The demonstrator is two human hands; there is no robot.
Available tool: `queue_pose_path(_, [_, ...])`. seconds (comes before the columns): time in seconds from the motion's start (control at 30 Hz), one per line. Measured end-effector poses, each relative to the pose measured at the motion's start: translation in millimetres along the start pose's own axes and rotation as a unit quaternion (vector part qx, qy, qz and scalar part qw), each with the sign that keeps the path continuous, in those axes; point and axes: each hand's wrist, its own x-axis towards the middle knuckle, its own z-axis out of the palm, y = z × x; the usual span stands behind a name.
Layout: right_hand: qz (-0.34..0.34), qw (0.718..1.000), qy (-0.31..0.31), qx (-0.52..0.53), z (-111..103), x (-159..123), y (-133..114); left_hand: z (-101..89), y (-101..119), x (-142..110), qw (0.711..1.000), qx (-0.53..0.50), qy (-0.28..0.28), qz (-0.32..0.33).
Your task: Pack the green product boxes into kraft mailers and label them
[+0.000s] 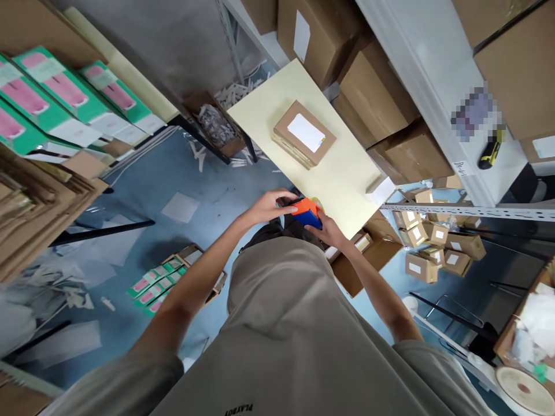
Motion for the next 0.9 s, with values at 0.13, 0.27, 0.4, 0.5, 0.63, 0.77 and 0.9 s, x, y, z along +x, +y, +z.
queue_pose_path(0.13, [-0.087,0.986,-0.041,-0.136,-14,-8,3,-0.9,20,-11,0.998,0.037,-0.041,0.006])
queue_pose_path(0.27, [-0.104,0.973,-0.056,-0.198,-23,-14,4,3.3,16,-7,0.999,0.036,-0.023,-0.008])
queue_pose_path(0.4, [-0.087,0.965,-0.074,-0.235,-25,-11,3,15.7,-12,12,0.999,0.025,0.01,-0.033])
queue_pose_path(0.5, [-0.048,0.964,-0.072,-0.251,-23,-3,4,27.6,-37,24,0.998,-0.001,0.026,-0.049])
queue_pose_path(0.63, [0.007,0.959,-0.07,-0.274,-21,3,5,39.8,-61,25,0.995,-0.028,0.07,-0.068])
queue_pose_path(0.77, [0.029,0.941,-0.087,-0.327,-31,0,2,46.2,-73,20,0.992,-0.02,0.097,-0.076])
queue_pose_path(0.9, [0.046,0.929,-0.118,-0.349,-53,-3,-1,53.3,-75,30,0.994,-0.014,0.097,-0.056])
